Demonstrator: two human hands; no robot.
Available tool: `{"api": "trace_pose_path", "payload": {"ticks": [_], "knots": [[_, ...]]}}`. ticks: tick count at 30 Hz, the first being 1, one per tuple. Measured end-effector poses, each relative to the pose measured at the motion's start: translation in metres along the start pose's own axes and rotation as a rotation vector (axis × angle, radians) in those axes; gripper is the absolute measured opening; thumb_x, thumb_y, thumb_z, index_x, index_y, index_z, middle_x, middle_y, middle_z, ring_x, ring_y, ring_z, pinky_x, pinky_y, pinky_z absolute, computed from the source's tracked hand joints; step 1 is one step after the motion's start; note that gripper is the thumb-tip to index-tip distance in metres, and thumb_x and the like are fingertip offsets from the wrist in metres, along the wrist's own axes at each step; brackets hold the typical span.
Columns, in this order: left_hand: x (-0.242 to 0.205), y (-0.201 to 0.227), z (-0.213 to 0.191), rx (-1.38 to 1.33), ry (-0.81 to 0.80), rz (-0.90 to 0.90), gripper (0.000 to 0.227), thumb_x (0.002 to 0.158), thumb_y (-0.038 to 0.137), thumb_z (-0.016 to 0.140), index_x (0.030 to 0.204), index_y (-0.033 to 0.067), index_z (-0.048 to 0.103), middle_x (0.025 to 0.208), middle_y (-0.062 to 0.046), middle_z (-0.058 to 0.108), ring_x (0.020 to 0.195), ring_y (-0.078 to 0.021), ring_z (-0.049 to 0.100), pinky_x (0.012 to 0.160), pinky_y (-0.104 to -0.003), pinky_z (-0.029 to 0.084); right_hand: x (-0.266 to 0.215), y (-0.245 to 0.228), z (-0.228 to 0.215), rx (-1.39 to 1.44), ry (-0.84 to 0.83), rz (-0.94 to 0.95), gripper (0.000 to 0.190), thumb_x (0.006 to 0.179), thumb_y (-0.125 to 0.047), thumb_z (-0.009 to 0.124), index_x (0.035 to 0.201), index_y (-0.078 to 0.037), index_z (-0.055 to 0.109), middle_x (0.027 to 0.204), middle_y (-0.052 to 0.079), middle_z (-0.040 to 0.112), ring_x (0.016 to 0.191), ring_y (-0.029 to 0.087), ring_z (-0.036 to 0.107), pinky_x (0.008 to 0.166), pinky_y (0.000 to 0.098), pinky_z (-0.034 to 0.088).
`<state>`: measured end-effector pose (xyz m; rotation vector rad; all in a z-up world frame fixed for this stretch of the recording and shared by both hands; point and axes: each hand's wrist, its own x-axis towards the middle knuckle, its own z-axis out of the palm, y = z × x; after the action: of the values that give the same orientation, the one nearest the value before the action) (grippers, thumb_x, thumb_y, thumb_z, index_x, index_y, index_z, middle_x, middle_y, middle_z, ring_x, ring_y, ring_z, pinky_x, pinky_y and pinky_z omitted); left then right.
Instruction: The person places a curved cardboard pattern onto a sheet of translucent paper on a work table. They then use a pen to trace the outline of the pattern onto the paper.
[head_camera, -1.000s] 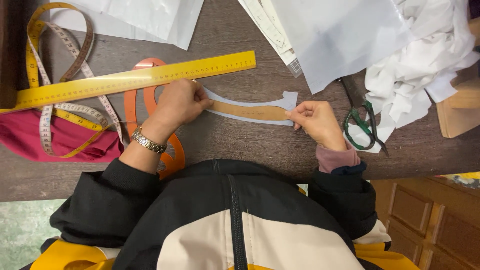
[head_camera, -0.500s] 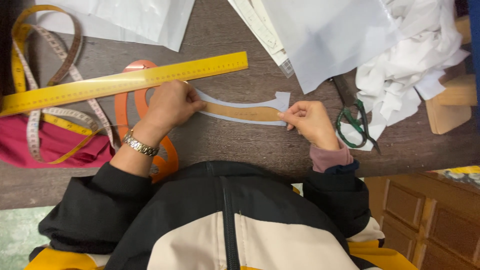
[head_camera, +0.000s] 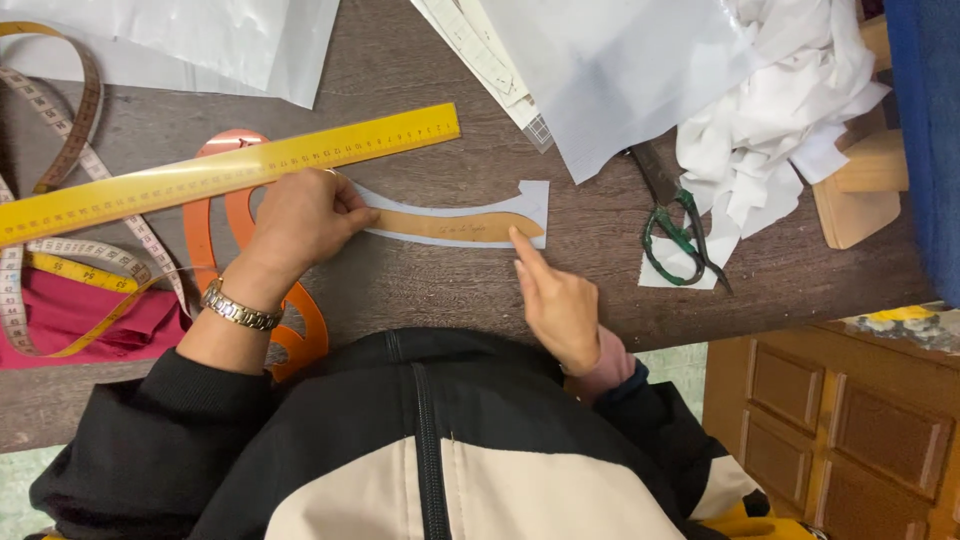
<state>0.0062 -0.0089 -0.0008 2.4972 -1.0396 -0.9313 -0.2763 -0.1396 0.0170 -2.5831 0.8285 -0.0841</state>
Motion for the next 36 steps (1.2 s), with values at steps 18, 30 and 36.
{"api": "trace_pose_path", "payload": {"ticks": [18,30,36], "knots": [[0.000,0.000,-0.002,-0.022,-0.022,0.010,0.020,0.074,0.034,0.074,0.079,0.0153,0.075,0.070,-0.007,0.069,0.083,-0.0370,0.069,0.074,-0.048,0.054,-0.001,-0.001,0.009,-0.034,-0.009,0.069,0.045,0.099,-0.024,0.043,0.144,-0.026,0.047,0.076,0.018,0.072,0.064,0.044,0.067,0.056,0.0535,0.052],[-0.005,0.005,-0.009,-0.049,-0.009,0.013,0.018,0.073,0.031,0.074,0.077,0.0139,0.076,0.069,-0.007,0.070,0.080,-0.0354,0.069,0.071,-0.045,0.055,0.004,-0.007,0.001,0.004,-0.052,0.129,0.044,0.098,-0.024,0.042,0.141,-0.028,0.050,0.071,0.020,0.072,0.067,0.045,0.067,0.058,0.0539,0.052],[-0.004,0.004,-0.006,-0.039,-0.013,0.017,0.017,0.073,0.031,0.074,0.077,0.0138,0.076,0.069,-0.007,0.069,0.080,-0.0350,0.069,0.072,-0.045,0.055,0.007,-0.007,-0.003,0.010,-0.097,0.161,0.045,0.097,-0.026,0.042,0.141,-0.034,0.048,0.069,0.019,0.071,0.069,0.045,0.068,0.060,0.0545,0.052]]}}
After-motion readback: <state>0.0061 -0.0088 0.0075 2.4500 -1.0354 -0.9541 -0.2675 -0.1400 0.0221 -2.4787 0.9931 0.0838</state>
